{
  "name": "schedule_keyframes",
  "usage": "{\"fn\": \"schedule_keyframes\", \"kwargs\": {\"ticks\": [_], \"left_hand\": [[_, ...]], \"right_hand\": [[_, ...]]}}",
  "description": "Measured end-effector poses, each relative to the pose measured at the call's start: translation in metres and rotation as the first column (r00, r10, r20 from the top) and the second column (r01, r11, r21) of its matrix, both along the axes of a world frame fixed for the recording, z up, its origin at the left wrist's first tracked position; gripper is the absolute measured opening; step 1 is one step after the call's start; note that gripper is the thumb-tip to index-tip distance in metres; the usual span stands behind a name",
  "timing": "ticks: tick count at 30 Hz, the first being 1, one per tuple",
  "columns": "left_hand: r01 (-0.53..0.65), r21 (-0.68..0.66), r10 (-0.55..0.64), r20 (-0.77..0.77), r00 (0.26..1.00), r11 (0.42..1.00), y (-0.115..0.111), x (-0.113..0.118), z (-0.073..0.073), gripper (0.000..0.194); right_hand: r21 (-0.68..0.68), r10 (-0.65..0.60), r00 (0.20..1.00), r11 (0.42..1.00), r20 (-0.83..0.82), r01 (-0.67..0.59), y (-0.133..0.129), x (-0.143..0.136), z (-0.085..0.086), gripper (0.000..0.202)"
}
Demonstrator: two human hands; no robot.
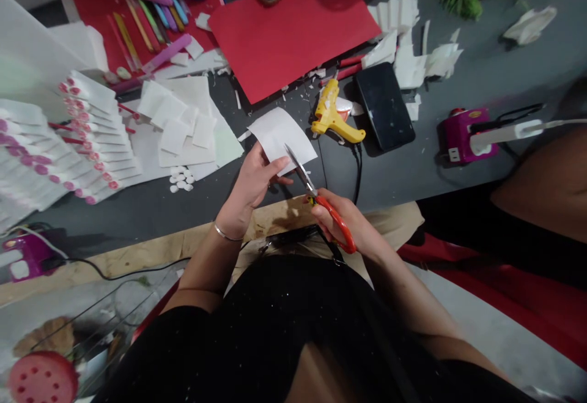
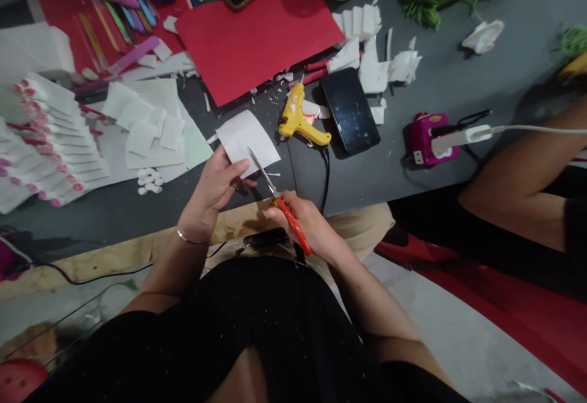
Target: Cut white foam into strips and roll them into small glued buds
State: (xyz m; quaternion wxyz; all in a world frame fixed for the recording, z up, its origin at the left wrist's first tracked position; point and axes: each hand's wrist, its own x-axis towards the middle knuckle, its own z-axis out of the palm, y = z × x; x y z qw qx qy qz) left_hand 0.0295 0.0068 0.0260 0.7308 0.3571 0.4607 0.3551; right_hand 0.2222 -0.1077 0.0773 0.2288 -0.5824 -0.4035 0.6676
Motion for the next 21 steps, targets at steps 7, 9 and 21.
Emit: {"fn": "schedule_keyframes", "kwargs": {"ticks": [7,9,21], "left_hand": [[-0.136,-0.016,0.136,0.018,0.991,0.991,0.013,0.006,-0.012,0.061],[-0.147,0.035,0.146,0.033,0.989,0.988,0.015,0.009,-0.015,0.058],[-0.135,0.159,0.130,0.042,0.991,0.978,0.007,0.014,-0.012,0.060]], "right_hand": [[0.039,0.024,0.999,0.999,0.034,-0.026,-0.004,0.003,-0.006,0.068],[0.057,0.044,0.998,0.997,0.044,-0.046,-0.006,0.004,-0.005,0.067],[0.159,0.110,0.993,0.982,-0.033,-0.103,-0.017,0.011,-0.014,0.062]]}}
